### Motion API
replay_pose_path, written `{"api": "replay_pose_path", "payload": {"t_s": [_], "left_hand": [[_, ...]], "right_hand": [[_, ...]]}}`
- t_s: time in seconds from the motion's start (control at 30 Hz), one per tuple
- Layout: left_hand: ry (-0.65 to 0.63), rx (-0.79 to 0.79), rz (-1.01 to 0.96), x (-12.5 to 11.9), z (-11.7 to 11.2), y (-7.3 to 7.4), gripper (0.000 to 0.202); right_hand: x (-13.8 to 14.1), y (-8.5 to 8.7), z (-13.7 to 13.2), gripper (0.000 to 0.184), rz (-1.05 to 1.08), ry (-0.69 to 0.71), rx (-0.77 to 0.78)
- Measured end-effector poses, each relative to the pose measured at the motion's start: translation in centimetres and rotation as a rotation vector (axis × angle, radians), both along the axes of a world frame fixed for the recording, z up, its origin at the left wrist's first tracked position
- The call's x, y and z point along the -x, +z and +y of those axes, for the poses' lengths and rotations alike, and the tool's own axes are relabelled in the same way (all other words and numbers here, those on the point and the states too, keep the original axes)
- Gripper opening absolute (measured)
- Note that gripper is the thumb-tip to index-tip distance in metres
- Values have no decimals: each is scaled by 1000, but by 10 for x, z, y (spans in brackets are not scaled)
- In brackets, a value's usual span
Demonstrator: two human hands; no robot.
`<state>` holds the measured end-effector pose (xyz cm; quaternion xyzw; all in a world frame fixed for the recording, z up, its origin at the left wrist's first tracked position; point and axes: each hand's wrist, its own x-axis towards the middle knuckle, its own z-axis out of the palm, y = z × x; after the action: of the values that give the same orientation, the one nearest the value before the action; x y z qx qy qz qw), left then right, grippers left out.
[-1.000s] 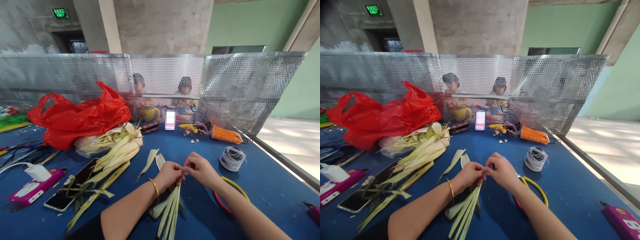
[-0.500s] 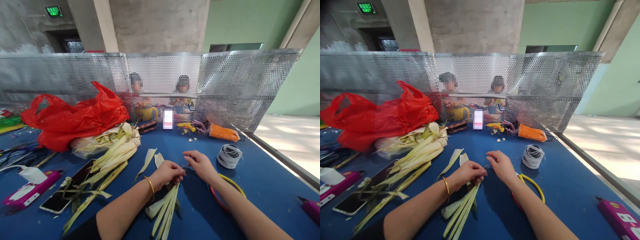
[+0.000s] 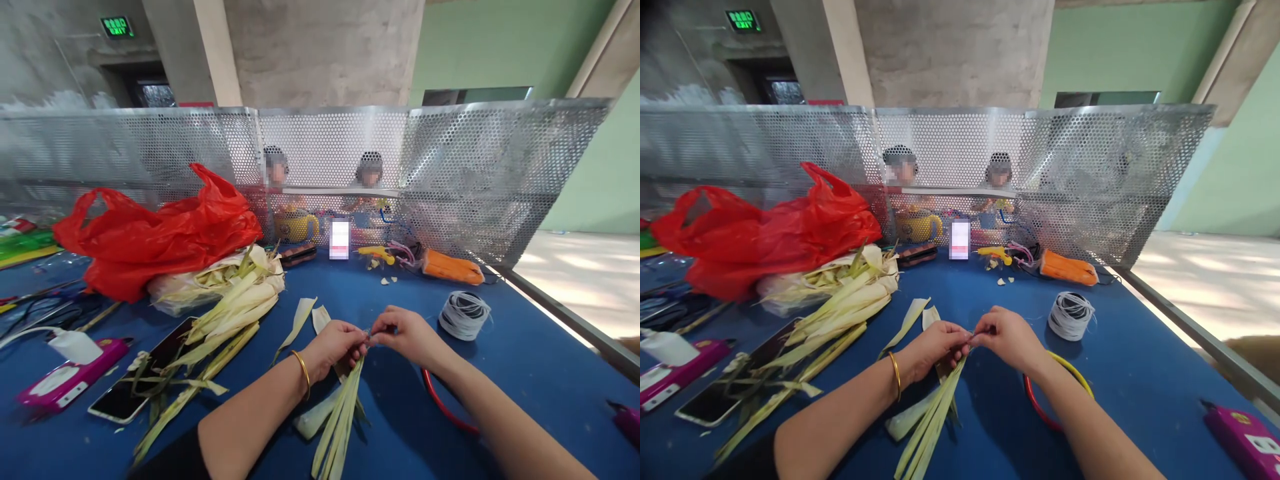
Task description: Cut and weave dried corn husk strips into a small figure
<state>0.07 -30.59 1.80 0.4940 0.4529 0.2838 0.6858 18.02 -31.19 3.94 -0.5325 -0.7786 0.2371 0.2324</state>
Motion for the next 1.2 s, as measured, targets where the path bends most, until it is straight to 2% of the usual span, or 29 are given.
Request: {"api": "replay_pose_path", "payload": {"t_s": [0.07,0.17,0.33,0.47,0.6,0.67,0.77,0.83,0.93,1.0,1.1,1.2], "left_hand": [[8,14,2,0,1,-1,21],[11,25,-1,0,2,-3,20],[47,11,-32,1,2,-3,21],[99,-5,0,1,1,0,20],[95,-44,47,2,0,3,21],[89,-62,47,2,0,4,22],[100,-96,16,3,2,4,24],[111,-118,-17,4,3,5,24],[121,-123,-53,4,4,4,23],[119,-107,-73,5,5,2,23],[115,-94,-107,4,6,0,23],[139,-157,-98,4,7,-2,21]], "right_hand": [[4,0,-2,8,-98,-13,6],[7,0,-4,14,-172,-30,-10],[6,2,-3,14,-89,22,-42],[4,3,-3,15,-53,93,30],[1,2,-2,11,38,153,94],[1,-1,0,12,154,62,199],[3,-5,2,11,349,-239,369],[8,-7,2,18,432,-352,405],[17,-8,-2,29,659,-335,542],[22,-8,-5,28,823,-293,631],[24,-9,-7,21,898,-262,608],[23,-11,-6,20,896,-302,574]]}}
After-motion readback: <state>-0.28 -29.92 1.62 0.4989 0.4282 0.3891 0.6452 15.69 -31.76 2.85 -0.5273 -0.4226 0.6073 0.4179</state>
